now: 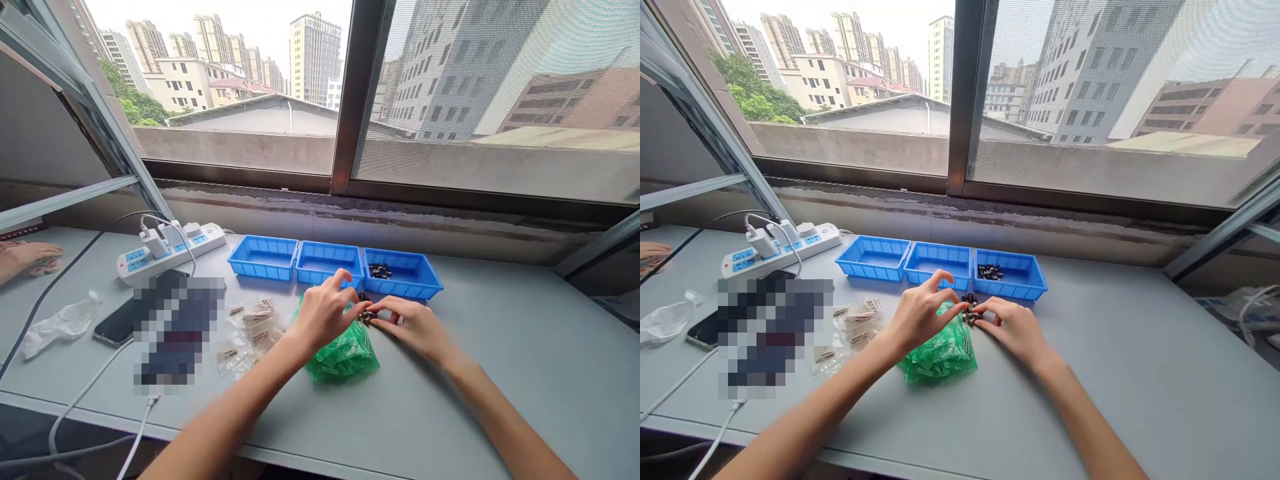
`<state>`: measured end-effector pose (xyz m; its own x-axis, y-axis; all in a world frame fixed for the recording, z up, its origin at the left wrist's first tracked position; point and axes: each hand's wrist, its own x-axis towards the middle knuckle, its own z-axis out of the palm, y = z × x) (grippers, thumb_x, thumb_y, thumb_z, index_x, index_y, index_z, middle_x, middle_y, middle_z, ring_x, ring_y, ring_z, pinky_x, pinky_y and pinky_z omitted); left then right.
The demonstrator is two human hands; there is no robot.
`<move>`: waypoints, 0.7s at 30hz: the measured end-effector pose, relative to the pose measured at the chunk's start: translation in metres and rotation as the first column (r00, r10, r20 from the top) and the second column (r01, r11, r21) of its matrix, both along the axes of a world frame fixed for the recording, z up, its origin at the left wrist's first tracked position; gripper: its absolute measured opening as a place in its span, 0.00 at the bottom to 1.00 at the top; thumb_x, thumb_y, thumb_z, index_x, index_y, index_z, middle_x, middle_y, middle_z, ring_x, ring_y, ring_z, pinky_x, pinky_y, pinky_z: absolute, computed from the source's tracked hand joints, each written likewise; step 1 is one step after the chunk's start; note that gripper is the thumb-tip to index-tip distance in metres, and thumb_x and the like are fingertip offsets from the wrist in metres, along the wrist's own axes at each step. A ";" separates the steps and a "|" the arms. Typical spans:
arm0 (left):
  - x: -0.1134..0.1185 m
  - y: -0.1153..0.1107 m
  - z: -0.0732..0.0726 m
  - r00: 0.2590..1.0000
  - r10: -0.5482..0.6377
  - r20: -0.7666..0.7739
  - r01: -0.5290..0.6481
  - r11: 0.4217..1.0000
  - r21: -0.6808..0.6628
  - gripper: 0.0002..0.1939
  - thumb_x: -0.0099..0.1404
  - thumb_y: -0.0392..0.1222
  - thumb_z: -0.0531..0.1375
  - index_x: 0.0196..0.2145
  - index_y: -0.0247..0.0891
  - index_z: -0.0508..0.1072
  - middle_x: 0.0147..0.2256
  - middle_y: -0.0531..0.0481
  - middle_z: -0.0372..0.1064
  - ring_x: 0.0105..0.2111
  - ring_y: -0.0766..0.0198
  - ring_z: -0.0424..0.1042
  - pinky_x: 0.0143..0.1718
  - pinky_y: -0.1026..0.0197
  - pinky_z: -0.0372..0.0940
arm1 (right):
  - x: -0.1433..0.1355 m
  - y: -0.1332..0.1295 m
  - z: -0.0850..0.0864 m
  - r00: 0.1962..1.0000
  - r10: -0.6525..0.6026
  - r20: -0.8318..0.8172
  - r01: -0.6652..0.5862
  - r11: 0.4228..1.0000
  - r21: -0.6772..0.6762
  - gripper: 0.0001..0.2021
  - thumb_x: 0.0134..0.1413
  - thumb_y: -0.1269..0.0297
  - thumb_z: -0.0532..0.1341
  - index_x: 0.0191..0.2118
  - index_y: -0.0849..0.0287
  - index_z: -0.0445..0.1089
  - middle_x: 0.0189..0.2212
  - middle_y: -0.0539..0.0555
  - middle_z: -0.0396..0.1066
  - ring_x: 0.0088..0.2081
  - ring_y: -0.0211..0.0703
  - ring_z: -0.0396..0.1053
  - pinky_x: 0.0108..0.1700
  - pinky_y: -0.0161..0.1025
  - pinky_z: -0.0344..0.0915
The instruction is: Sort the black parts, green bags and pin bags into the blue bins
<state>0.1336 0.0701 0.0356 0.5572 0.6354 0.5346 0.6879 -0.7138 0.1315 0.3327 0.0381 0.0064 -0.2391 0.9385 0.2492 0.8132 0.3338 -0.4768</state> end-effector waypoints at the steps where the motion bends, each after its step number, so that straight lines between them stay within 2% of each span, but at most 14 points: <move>1: 0.000 0.000 0.000 1.000 0.004 -0.016 -0.005 1.000 -0.015 0.13 0.65 0.48 0.58 0.29 0.39 0.76 0.42 0.49 0.69 0.28 0.66 0.72 0.23 0.66 0.63 | 0.000 0.000 0.000 1.000 -0.007 0.000 0.007 1.000 -0.003 0.08 0.55 0.59 0.59 0.35 0.51 0.75 0.31 0.49 0.76 0.22 0.39 0.68 0.26 0.35 0.62; 6: 0.001 -0.001 0.003 0.995 0.012 -0.103 -0.019 0.997 -0.071 0.10 0.65 0.47 0.59 0.31 0.40 0.76 0.44 0.49 0.69 0.31 0.65 0.73 0.24 0.66 0.64 | 0.000 0.000 -0.001 0.999 -0.040 -0.025 0.039 0.999 -0.029 0.08 0.53 0.58 0.60 0.35 0.50 0.76 0.31 0.49 0.76 0.21 0.38 0.67 0.26 0.36 0.63; 11: 0.000 0.002 0.003 0.993 0.004 -0.115 -0.011 0.998 -0.065 0.12 0.64 0.50 0.60 0.32 0.40 0.76 0.45 0.48 0.69 0.32 0.65 0.73 0.25 0.66 0.63 | 0.002 0.002 -0.002 0.999 -0.039 -0.035 0.038 0.999 -0.032 0.08 0.52 0.60 0.61 0.37 0.50 0.76 0.32 0.49 0.77 0.21 0.39 0.66 0.27 0.36 0.63; 17: 0.000 0.005 0.005 0.991 -0.020 -0.129 0.013 0.999 -0.050 0.09 0.59 0.47 0.65 0.29 0.39 0.76 0.41 0.50 0.70 0.28 0.68 0.72 0.24 0.66 0.62 | 0.003 0.003 0.000 0.997 -0.059 -0.044 0.058 0.998 -0.019 0.09 0.53 0.64 0.58 0.37 0.51 0.75 0.34 0.50 0.77 0.21 0.38 0.67 0.28 0.36 0.63; 21: 0.000 0.005 0.005 0.988 -0.045 -0.146 0.040 0.998 -0.038 0.06 0.59 0.44 0.65 0.29 0.40 0.77 0.43 0.51 0.69 0.28 0.70 0.71 0.24 0.67 0.61 | 0.004 0.004 0.004 0.996 -0.082 -0.044 0.081 0.997 -0.018 0.09 0.50 0.67 0.58 0.35 0.51 0.75 0.36 0.49 0.76 0.22 0.37 0.66 0.29 0.36 0.62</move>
<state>0.1335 0.0755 0.0404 0.6545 0.6264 0.4233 0.6709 -0.7394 0.0568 0.3367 0.0419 0.0104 -0.1504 0.9583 0.2428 0.8150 0.2592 -0.5182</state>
